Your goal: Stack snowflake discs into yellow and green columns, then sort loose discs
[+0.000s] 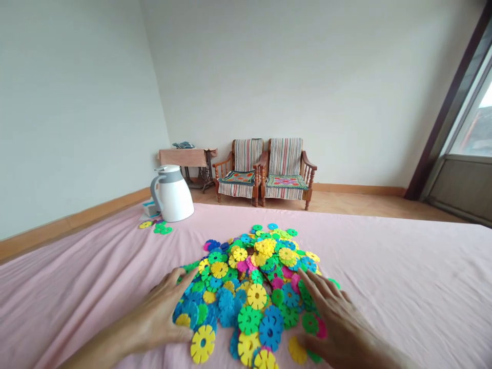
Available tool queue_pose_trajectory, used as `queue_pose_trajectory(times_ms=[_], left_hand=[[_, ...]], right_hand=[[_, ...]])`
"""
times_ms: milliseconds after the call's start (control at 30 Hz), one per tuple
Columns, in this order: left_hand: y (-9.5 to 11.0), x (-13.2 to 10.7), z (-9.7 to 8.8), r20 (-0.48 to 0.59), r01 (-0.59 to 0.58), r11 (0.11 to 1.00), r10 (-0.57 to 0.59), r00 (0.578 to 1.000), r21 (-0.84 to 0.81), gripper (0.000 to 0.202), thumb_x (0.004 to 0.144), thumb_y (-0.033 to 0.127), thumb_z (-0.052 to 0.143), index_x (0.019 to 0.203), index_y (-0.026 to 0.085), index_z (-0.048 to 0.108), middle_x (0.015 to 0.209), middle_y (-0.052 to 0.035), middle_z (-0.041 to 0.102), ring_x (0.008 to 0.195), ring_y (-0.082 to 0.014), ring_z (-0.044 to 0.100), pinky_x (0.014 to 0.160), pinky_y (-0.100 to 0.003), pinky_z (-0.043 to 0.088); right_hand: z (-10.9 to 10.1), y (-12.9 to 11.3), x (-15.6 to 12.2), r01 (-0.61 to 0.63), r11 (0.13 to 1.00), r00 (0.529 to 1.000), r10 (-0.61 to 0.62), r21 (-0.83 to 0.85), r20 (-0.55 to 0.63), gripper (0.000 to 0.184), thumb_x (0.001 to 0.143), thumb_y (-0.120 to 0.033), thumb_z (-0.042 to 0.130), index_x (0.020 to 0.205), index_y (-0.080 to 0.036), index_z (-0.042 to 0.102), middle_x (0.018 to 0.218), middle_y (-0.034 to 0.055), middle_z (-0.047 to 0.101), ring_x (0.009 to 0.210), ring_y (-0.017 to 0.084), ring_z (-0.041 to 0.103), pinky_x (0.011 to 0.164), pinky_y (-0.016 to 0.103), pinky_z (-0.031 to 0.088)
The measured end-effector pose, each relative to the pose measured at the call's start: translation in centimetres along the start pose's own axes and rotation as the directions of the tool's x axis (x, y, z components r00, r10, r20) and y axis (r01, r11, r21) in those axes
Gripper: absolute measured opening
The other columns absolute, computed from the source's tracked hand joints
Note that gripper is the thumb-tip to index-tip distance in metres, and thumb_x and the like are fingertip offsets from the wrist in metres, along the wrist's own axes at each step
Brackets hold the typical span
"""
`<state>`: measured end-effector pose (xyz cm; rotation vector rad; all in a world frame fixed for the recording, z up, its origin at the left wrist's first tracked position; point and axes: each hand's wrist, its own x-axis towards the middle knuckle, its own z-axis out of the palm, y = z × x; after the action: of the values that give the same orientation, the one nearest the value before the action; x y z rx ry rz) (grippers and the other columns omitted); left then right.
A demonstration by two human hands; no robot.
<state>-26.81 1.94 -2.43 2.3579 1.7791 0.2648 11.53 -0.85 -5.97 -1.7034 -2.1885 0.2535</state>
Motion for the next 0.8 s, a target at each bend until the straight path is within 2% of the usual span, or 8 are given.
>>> queue_pose_trajectory(times_ms=[133,267,400,467,533,633,700,800], left_hand=[[1.5,3.0,1.4,-0.040,-0.013,0.998,0.010,0.999,-0.062,0.087,0.061,0.041,0.068,0.138,0.023,0.030,0.133,-0.0105,0.036,0.123,-0.0295,0.038,0.099,-0.038,0.036],[3.9,6.4,2.4,-0.149,-0.079,0.987,0.058,0.987,-0.137,0.074,0.064,0.024,0.065,0.133,0.020,0.038,0.128,-0.0112,0.039,0.121,-0.0281,0.040,0.102,-0.039,0.034],[7.0,9.3,2.7,-0.275,-0.261,0.912,0.175,0.945,-0.317,0.057,0.063,0.020,0.067,0.118,0.014,0.053,0.113,-0.0122,0.051,0.108,-0.0301,0.050,0.097,-0.043,0.039],[8.5,10.1,2.1,-0.299,-0.326,0.877,0.224,0.927,-0.353,0.051,0.069,0.023,0.065,0.118,0.015,0.054,0.117,-0.0111,0.052,0.112,-0.0288,0.048,0.099,-0.041,0.037],[9.3,10.4,1.0,-0.297,-0.375,0.843,0.272,0.915,-0.386,0.051,0.076,0.029,0.060,0.125,0.020,0.048,0.125,-0.0077,0.051,0.114,-0.0245,0.048,0.095,-0.035,0.041],[7.7,9.4,-1.5,-0.302,-0.386,0.817,0.273,0.913,-0.429,0.055,0.085,0.034,0.049,0.136,0.020,0.033,0.137,-0.0079,0.042,0.114,-0.0218,0.050,0.087,-0.030,0.048],[4.5,7.7,-3.0,-0.255,-0.321,0.858,0.232,0.939,-0.402,0.060,0.081,0.040,0.054,0.135,0.020,0.036,0.136,-0.0088,0.044,0.116,-0.0244,0.049,0.089,-0.032,0.047],[-1.3,4.1,-3.7,-0.048,-0.144,0.982,0.139,0.989,-0.120,0.082,0.062,0.043,0.069,0.135,0.020,0.039,0.136,-0.0101,0.045,0.124,-0.0311,0.041,0.098,-0.038,0.038]], right_hand=[[1.2,-2.0,3.3,-0.003,0.999,0.999,0.000,-0.041,-0.054,0.087,0.065,-0.052,0.062,0.141,-0.030,0.025,0.142,0.0110,0.037,0.128,0.039,0.029,0.097,0.058,0.027],[2.1,-4.0,6.5,-0.006,0.998,0.985,-0.004,-0.061,-0.172,0.066,0.070,-0.037,0.061,0.132,-0.024,0.043,0.128,0.0135,0.048,0.116,0.035,0.042,0.091,0.050,0.035],[2.7,-6.1,9.3,0.043,0.996,0.971,-0.024,0.075,-0.239,0.039,0.072,-0.014,0.050,0.110,-0.019,0.057,0.107,0.0121,0.058,0.098,0.026,0.052,0.082,0.038,0.043],[2.4,-7.0,10.4,0.078,0.978,0.967,-0.028,0.192,-0.252,0.039,0.069,-0.010,0.051,0.107,-0.018,0.057,0.101,0.0102,0.060,0.093,0.023,0.055,0.081,0.034,0.045],[1.6,-7.4,11.2,0.108,0.949,0.965,-0.028,0.297,-0.261,0.046,0.067,-0.012,0.055,0.113,-0.016,0.054,0.105,0.0099,0.060,0.095,0.021,0.056,0.084,0.033,0.045],[-0.1,-6.7,10.4,0.146,0.928,0.966,-0.058,0.342,-0.253,0.055,0.071,-0.023,0.058,0.124,-0.016,0.046,0.119,0.0113,0.055,0.108,0.024,0.052,0.092,0.037,0.042],[-0.8,-5.5,8.6,0.163,0.942,0.965,-0.090,0.293,-0.248,0.052,0.075,-0.029,0.055,0.125,-0.020,0.045,0.122,0.0102,0.053,0.113,0.025,0.049,0.095,0.043,0.041],[-0.5,-3.9,4.8,0.277,0.946,0.938,-0.229,0.165,-0.260,0.052,0.079,-0.032,0.053,0.129,-0.027,0.042,0.128,0.0093,0.051,0.117,0.028,0.046,0.096,0.047,0.040]])
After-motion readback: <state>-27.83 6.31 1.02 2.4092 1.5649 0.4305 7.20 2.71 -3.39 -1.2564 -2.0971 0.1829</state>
